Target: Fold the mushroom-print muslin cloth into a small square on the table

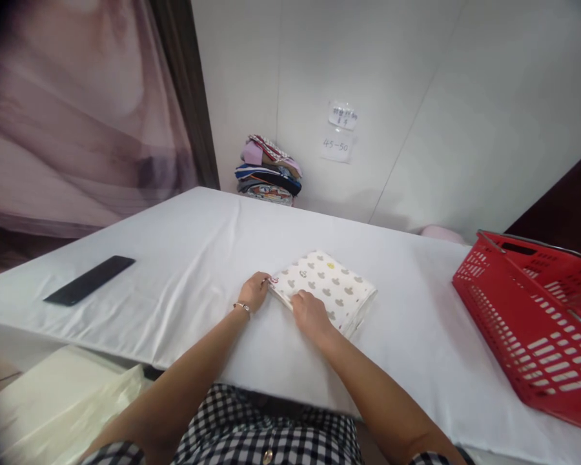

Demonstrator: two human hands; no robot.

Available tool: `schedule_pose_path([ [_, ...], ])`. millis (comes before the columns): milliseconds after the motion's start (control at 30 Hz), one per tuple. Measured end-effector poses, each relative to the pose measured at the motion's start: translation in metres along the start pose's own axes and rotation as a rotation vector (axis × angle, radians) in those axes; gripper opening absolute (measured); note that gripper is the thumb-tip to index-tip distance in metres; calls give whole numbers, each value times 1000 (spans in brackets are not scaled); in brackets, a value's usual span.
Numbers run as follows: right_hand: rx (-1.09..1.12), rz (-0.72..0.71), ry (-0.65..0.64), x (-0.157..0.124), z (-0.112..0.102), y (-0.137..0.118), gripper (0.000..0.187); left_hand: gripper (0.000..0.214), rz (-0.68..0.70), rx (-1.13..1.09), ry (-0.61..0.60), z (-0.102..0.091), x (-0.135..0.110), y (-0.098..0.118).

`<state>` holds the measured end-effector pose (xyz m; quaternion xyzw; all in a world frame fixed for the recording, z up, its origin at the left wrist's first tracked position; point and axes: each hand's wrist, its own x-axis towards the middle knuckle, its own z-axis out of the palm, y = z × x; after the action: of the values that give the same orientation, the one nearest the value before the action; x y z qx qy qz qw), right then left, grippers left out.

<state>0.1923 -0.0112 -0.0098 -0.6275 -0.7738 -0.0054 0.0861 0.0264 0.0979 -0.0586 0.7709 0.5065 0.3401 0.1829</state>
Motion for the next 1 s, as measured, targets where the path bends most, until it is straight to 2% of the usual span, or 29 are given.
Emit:
schedule_pose_path([
  [200,-12,22,-26,-9,-4,4,23,25,73,125,-77,-7,-10,5],
  [333,14,2,-3,-15,-3,6,22,24,58,186,-131,-8,-14,7],
  [433,21,-29,35,-20,2,6,17,25,12,71,-135,-9,-14,5],
  [600,-42,-8,34,-21,7,1,22,47,-41,-183,-261,-15,-8,0],
  [733,-111,3,1,-20,7,3,29,33,-10,-296,-320,-18,0,2],
  [833,-93,29,-21,-23,2,11,30,23,-31,-320,-335,-13,2,8],
  [1000,-86,44,-10,-31,-4,19,31,15,-65,-261,-252,-3,-2,13],
])
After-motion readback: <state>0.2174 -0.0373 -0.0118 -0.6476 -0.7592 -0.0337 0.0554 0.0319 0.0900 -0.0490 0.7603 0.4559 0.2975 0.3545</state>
